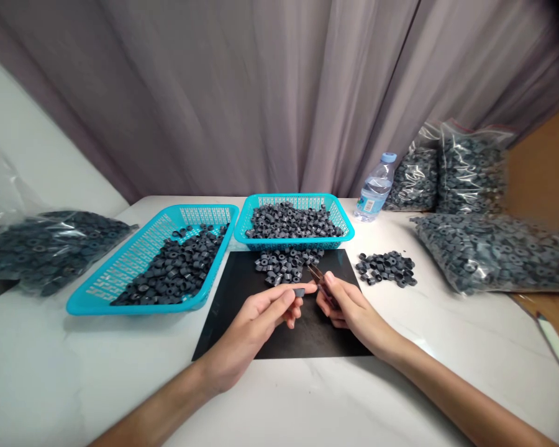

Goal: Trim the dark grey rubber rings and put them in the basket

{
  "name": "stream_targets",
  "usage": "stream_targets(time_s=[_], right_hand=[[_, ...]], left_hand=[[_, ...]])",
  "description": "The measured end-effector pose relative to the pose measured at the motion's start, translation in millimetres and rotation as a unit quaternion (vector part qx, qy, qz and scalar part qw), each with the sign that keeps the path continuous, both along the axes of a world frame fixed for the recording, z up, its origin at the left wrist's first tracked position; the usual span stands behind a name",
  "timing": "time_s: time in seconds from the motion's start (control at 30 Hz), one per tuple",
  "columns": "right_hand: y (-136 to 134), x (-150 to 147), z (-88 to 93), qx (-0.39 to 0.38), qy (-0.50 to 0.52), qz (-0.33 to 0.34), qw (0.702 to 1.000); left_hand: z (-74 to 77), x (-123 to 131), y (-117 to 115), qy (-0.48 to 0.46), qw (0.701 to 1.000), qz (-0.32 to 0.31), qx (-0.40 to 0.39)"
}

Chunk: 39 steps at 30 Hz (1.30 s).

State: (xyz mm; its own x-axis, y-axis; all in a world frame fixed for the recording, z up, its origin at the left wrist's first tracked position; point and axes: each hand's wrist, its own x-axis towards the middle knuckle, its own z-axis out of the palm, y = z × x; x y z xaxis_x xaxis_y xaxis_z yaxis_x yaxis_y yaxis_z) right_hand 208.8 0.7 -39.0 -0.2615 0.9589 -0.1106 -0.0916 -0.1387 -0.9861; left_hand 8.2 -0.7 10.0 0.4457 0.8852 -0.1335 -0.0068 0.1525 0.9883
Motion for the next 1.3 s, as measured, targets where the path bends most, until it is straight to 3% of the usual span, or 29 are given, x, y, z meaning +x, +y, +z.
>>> stream_targets(time_s=[0.5,1.07,1.2,1.3], right_hand=[[0.0,0.0,-3.0,0.004,0.016,0.0,1.0],[0.1,-1.1,-5.3,0.007,0.004,0.001,1.0],[1.5,3.8,-6.2,0.097,-0.097,-0.052,0.989],[7.1,14.1,-9.1,0.239,-0.258,-0.105,0.93]], left_hand=[[-4.2,-2.1,8.5,-0.039,0.998,0.038,-0.042],[-4.1,2.3,3.6,-0.079,0.99,0.035,-0.112],[-5.7,1.3,3.8,-0.101,0.987,0.029,-0.125],[-4.6,0.2,3.4,-0.118,0.982,0.026,-0.144]])
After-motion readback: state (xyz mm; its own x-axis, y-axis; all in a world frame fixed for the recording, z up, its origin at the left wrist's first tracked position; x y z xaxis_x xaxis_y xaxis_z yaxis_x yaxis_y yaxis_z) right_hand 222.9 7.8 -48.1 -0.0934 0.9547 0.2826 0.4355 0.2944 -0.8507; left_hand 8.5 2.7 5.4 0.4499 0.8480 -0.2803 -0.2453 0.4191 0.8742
